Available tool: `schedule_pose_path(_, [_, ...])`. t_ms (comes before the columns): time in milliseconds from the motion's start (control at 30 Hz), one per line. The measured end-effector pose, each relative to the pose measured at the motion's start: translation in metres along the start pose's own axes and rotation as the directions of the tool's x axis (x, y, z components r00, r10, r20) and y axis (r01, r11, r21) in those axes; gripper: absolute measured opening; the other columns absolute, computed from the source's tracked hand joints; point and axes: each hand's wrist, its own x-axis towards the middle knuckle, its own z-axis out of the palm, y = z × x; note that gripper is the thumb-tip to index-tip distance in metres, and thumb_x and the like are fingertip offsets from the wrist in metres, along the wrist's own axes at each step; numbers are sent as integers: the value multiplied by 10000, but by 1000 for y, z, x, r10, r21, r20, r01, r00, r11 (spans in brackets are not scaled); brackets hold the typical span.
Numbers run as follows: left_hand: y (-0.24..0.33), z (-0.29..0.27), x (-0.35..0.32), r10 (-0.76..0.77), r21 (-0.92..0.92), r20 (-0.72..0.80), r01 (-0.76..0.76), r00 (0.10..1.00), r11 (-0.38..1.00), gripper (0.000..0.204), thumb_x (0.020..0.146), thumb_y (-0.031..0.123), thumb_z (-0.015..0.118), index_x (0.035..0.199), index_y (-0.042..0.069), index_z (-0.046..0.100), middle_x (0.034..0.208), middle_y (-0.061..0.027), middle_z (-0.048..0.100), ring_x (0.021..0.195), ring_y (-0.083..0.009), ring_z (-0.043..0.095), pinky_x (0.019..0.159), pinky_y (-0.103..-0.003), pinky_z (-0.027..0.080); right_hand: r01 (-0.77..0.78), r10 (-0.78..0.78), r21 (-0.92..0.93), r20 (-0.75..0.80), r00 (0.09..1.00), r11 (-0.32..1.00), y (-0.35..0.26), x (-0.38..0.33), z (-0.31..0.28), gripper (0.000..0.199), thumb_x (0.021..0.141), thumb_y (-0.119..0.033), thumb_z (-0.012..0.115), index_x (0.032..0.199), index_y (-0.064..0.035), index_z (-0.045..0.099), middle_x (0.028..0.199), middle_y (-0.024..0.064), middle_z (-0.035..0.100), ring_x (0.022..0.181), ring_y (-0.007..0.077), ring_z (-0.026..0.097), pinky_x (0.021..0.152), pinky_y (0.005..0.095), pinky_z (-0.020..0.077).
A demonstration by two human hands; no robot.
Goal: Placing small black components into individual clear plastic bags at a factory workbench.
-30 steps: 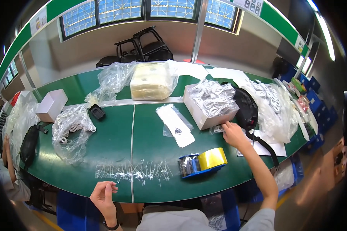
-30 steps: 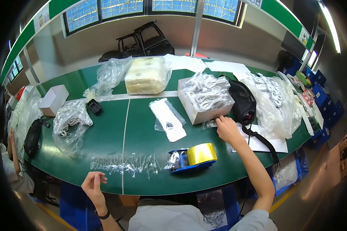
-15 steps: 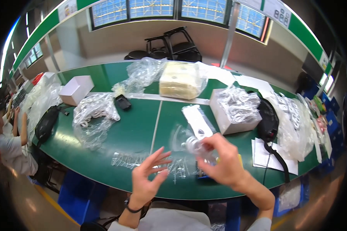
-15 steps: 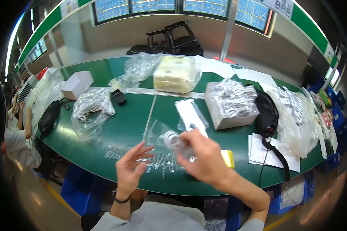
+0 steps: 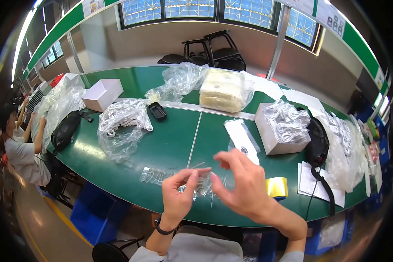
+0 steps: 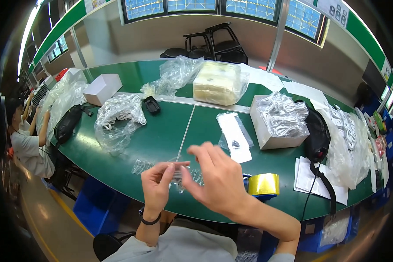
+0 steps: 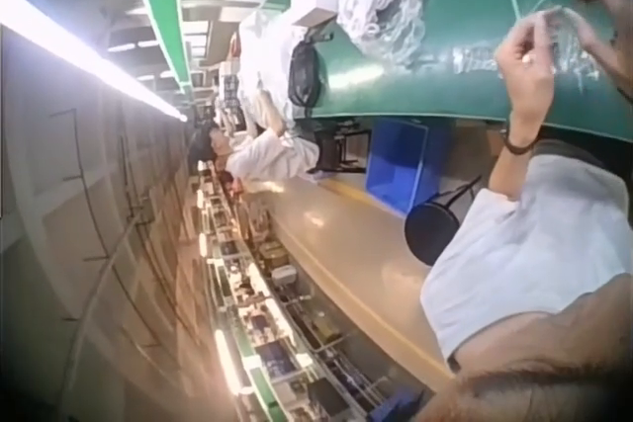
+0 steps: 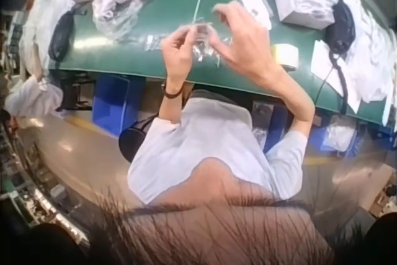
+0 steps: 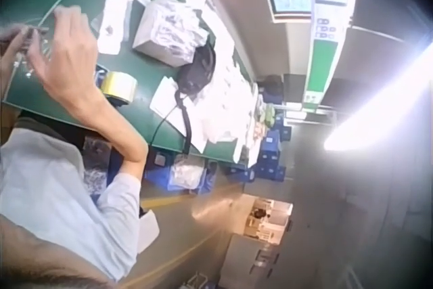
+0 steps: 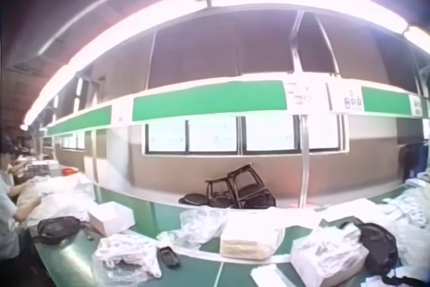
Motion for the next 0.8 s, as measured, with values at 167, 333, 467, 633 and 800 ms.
schedule_pose_path(167, [1, -4, -3, 7, 160, 255, -49, 967, 986, 199, 993, 71, 563, 992, -73, 701, 936, -108, 741, 805, -117, 674, 739, -247, 529, 262, -266, 55, 69, 962, 963, 20, 17, 2, 196, 758, -111, 775, 879, -31, 643, 928, 91, 637, 877, 297, 626, 789, 397, 494])
schedule_pose_path(333, [-10, -7, -3, -33, -118, -54, 27, 998, 993, 163, 976, 72, 602, 1037, -52, 689, 928, -94, 745, 874, -120, 702, 798, -241, 536, 102, -108, 89, 73, 991, 991, 9, 16, -1, 120, 772, -78, 748, 783, -38, 635, 889, 75, 644, 822, 276, 635, 740, 378, 492])
schedule_pose_path(467, [-10, -6, -3, -22, -59, -9, 22, 1000, 998, 140, 965, 50, 614, 1016, -56, 689, 932, -101, 744, 873, -134, 710, 810, -249, 545, 30, -41, 114, 90, 995, 993, 10, 13, 4, 107, 784, -72, 733, 780, -36, 633, 871, 79, 643, 789, 283, 633, 690, 371, 492])
schedule_pose_path(633, [-9, -5, -4, 16, -90, -30, -19, 999, 996, 129, 941, 31, 641, 1013, -58, 699, 907, -109, 748, 841, -135, 714, 790, -260, 559, 47, -55, 87, 94, 994, 995, 10, 12, 5, 120, 792, -86, 746, 813, -37, 638, 872, 75, 646, 785, 284, 632, 677, 369, 489])
schedule_pose_path(800, [-5, -12, -6, -28, 7, -13, 28, 1000, 1000, 130, 931, 44, 661, 1004, -53, 710, 894, -107, 755, 835, -142, 725, 771, -256, 558, 418, -425, -170, -7, 905, 893, 10, 13, 10, 223, 705, -42, 717, 917, -35, 647, 1038, 111, 628, 990, 304, 636, 841, 412, 522])
